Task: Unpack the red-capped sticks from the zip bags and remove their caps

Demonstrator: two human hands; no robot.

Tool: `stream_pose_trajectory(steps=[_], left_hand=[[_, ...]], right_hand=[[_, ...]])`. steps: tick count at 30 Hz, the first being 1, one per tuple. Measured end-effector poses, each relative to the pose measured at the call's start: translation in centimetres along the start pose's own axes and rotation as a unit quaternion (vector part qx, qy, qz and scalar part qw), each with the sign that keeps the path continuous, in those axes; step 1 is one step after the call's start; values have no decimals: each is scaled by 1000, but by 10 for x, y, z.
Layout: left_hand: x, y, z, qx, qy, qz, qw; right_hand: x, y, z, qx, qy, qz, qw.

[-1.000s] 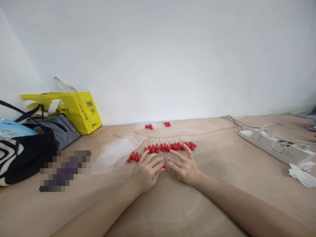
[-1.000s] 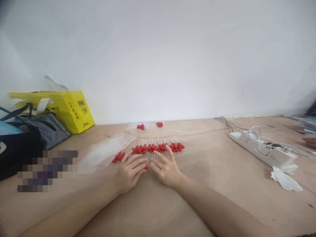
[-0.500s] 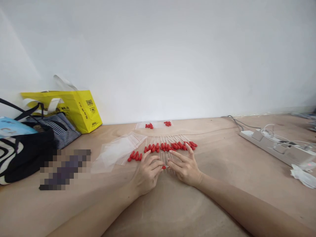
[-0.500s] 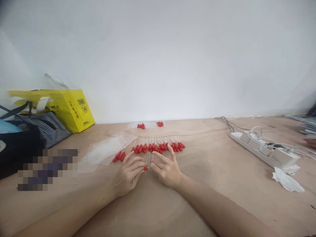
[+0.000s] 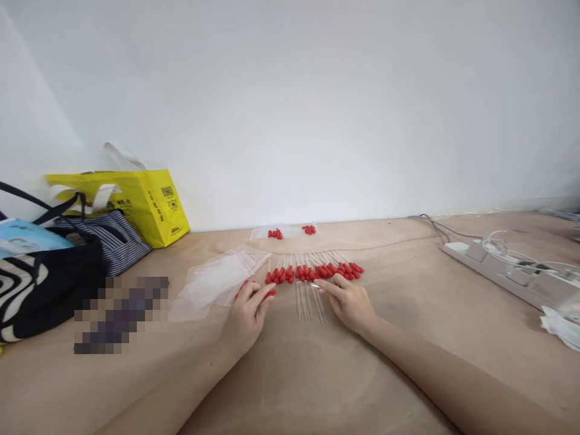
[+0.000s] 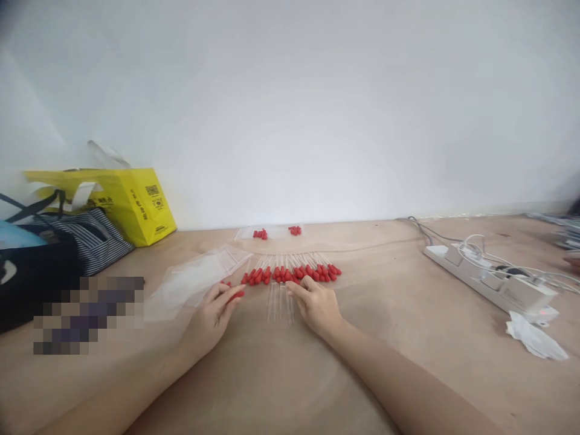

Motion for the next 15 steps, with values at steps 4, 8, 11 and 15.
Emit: stream_pose_trajectory(steps=[4,8,11,15], left_hand=[[-10,-2,38,-103,-33,-24,994],[-21,-1,77,-176,-66,-5,982],[-24,1,92,-232,-69,33,970],[-19,-5,94,-272,-71,84,956]], right_hand=[[7,4,-10,46,23,62,997],[5,8,-14,71,-16,69,995],[8,11,-15,94,-34,71,992],[15,10,-11,83,-34,63,994]])
Point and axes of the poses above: each hand's wrist, its own y-axis away from the middle knuckle, its own x-axis out of the palm, z = x × y, the point moved 6 cm from there along -y, towards the middle knuckle, and after that the axes turned 2 degrees about x, right-handed, at the moved point
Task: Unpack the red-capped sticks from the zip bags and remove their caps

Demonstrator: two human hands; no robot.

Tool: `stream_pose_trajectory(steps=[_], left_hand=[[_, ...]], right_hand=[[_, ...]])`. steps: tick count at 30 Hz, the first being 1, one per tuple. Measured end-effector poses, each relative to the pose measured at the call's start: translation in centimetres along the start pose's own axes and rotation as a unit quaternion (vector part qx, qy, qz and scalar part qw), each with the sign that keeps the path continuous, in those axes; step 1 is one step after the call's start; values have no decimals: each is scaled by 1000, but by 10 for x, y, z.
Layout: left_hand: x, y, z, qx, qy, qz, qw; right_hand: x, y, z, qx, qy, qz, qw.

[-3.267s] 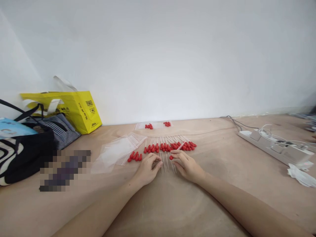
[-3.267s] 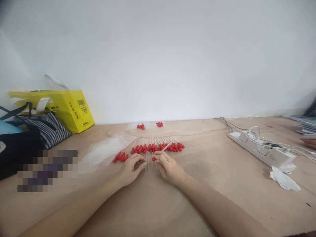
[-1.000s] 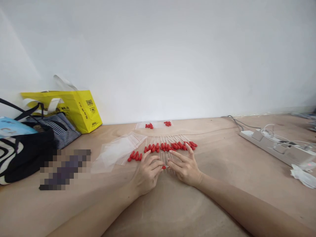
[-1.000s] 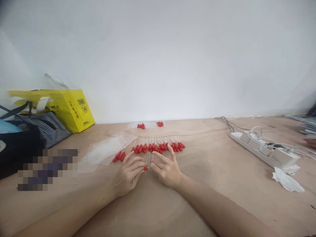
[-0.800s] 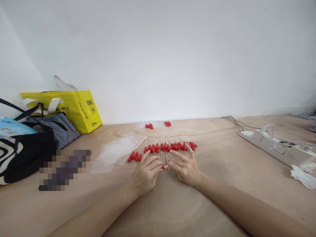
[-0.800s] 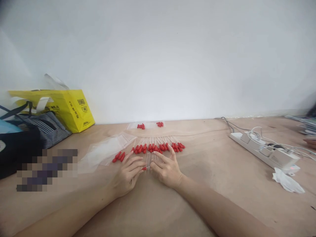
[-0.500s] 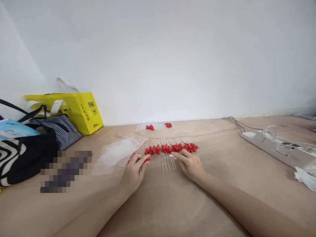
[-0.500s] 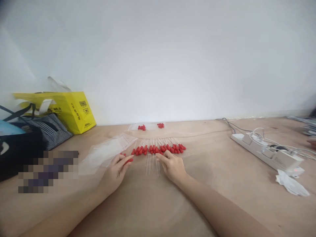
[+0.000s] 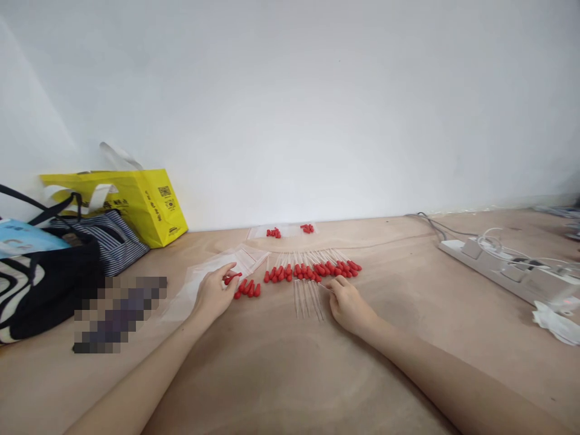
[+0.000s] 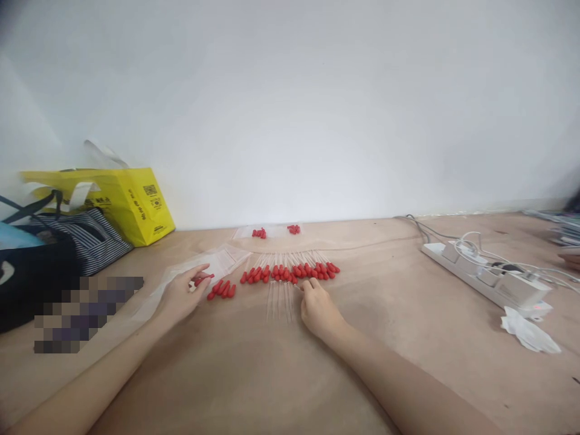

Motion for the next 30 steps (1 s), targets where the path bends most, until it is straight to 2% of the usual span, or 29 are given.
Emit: stream_pose_trajectory(steps=[4,9,17,21,25,30], left_hand=[[10,-14,-11,-13,-41,37,998],[24,-26,-25,11,-71,61,996],[30,-24,-44,75,-114,33,990],[34,-21,-67,128,-105,20,986],[45,-15,-99,197,-78,28,977],[66,-8,-141,319,-42,68,944]], right_hand=[[1,-2,7,-25,-25,-3,999],[1,-1,11,-15,-62,2,998],[3,2,10,12,-96,-28,995],[2,1,9,36,-140,-36,989],[3,1,7,62,-170,-28,983],[6,-1,-6,96,-210,-16,973]])
Point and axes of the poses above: each hand's wrist, its own y-axis away from the middle knuckle, its own x-axis out of the palm, z = x × y, the point moved 6 cm from there along -y, towards the middle knuckle, and after that the axes turned 2 degrees about x, right-handed, at the moved point
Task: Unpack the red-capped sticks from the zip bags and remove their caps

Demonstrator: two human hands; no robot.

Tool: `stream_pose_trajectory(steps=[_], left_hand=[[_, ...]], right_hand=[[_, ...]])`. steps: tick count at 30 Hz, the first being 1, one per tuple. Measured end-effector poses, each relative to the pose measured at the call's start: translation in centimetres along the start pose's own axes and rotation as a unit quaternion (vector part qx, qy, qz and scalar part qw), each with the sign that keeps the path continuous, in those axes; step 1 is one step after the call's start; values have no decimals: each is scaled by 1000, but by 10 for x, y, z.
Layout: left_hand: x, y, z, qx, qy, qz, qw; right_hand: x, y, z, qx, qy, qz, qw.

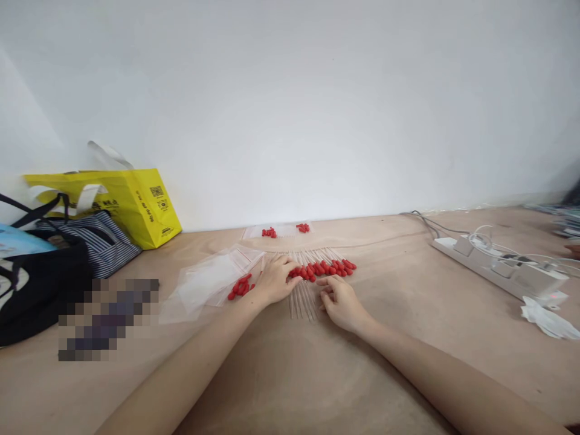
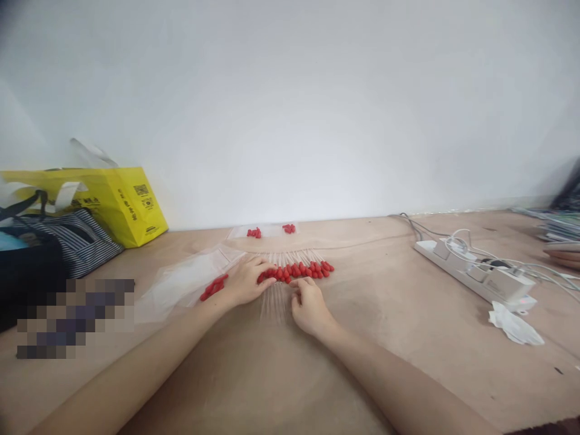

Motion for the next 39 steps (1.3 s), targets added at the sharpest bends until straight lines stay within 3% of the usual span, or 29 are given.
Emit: stream_pose_trajectory(steps=[4,10,14,17,22,25,28,34,39], left_hand=[[11,-13,-17,76,5,20,997],[18,-23,-26,125,-13,36,991],[17,-26,-25,122,-10,18,992],[6,-22,-17,81,4,-24,996],[-23,21,-4,10,85,-99,991],[-31,54,-7,42,175,-109,978],[-31,75,-12,80,198,-109,971],[-27,80,-17,111,202,-95,968],[-28,77,-24,88,133,-72,985]], right_hand=[[-10,-5,-6,2,-3,-30,1000],[-18,-8,1,-12,-11,-45,999],[-17,-8,4,2,-14,-19,1000],[-19,-8,6,-16,-2,-15,1000],[-27,-7,23,-122,92,-49,987],[-23,-4,38,-197,141,-31,970],[-13,1,49,-264,171,5,949],[-6,12,60,-367,176,-9,913],[-4,17,61,-411,201,-31,889]])
Point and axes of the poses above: each hand's wrist, its own y-axis away from the middle knuckle, its own x-axis out of the palm, z = x × y, the point moved 6 cm from there along -y, towards the middle knuckle, and after that the axes turned 2 degrees about x, right-handed, at the moved point
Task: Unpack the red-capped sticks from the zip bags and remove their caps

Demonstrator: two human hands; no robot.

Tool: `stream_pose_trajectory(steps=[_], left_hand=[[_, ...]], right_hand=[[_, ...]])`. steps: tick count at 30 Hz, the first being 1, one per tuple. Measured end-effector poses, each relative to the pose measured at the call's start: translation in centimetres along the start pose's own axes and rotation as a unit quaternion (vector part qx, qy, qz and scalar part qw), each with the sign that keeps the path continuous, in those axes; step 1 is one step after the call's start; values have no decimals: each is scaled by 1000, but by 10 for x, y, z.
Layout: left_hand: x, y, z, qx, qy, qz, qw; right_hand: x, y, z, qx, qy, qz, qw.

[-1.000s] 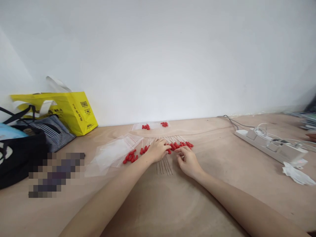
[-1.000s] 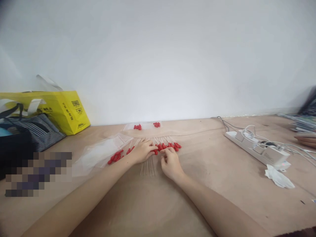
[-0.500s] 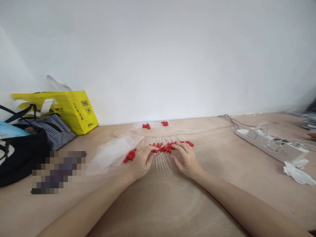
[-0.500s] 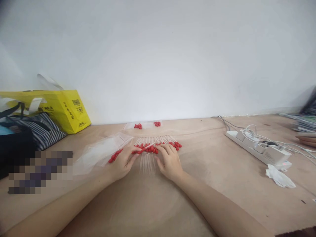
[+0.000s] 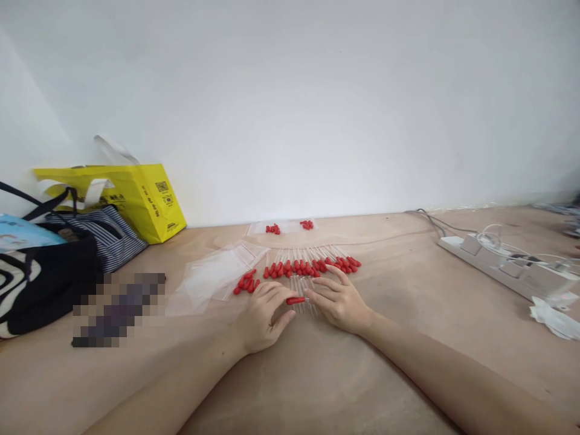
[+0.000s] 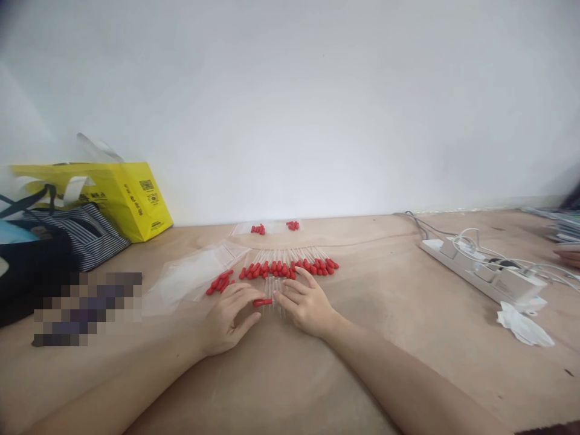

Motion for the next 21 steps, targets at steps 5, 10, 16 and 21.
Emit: stream_pose_trajectory(steps=[5,10,16,21], left_hand=[[5,-4,-7,39,-77,-61,994],[2,-1,-11,51,-130,-96,986],[1,2,-16,45,-171,-65,982],[0,1,-17,50,-179,-41,982]], right_hand=[[2,1,7,-35,40,-3,999],[5,4,8,-26,38,3,999],[7,6,7,-22,29,-2,999],[5,4,8,-1,27,5,1000]])
Point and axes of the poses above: each hand's wrist, its own y-axis away from the middle knuckle, its own x-axis out of the palm, z = x × y, the point moved 6 cm from there along -y, towards the middle knuckle, and after that the axes turned 2 degrees about x, right-handed, at the moved point
